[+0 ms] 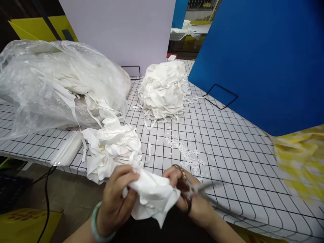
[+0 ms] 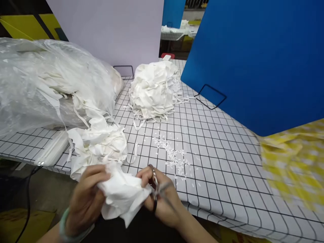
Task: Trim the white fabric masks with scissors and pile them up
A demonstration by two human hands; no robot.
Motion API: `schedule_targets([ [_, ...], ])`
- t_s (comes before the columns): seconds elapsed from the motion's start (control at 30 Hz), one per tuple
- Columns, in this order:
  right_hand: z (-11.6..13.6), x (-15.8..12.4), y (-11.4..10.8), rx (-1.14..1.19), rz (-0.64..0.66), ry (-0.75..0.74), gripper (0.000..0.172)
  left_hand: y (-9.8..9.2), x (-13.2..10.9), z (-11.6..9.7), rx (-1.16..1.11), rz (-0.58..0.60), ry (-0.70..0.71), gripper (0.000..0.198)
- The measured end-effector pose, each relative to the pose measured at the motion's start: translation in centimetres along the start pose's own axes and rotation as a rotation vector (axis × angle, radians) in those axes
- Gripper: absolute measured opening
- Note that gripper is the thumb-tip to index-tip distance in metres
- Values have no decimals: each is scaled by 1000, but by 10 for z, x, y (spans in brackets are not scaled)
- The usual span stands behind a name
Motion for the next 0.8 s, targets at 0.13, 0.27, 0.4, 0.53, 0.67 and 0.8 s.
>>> schedule_targets([
  [0.13, 5, 41, -11, 147, -89, 98, 27, 40, 50, 21, -333, 88, -169, 26],
  [0.27, 66, 141, -61, 74, -310, -151, 27, 60, 183, 49, -411, -18, -179, 15],
  [0.4, 125, 222, -124, -207, -589, -344, 37, 56, 276, 84, -468, 25, -266, 37],
  [0.53, 87, 207, -143, -637, -830, -257, 36, 37, 219, 112, -121, 86, -287, 26],
  [0.67, -14, 153, -78, -464, -261, 187, 27, 15, 111, 107, 34, 84, -258, 17],
  [0.8, -65, 110, -3, -514, 61, 289, 29, -8, 57, 94, -68, -129, -381, 16],
])
Point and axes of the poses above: each hand's wrist, its own x-axis towards the middle knuckle, its own y-axis out of the palm, z = x × y, the point moved 4 cm from there along x, towards the middle knuckle, and after that the axes turned 6 degrees about y, right-handed, at the moved point
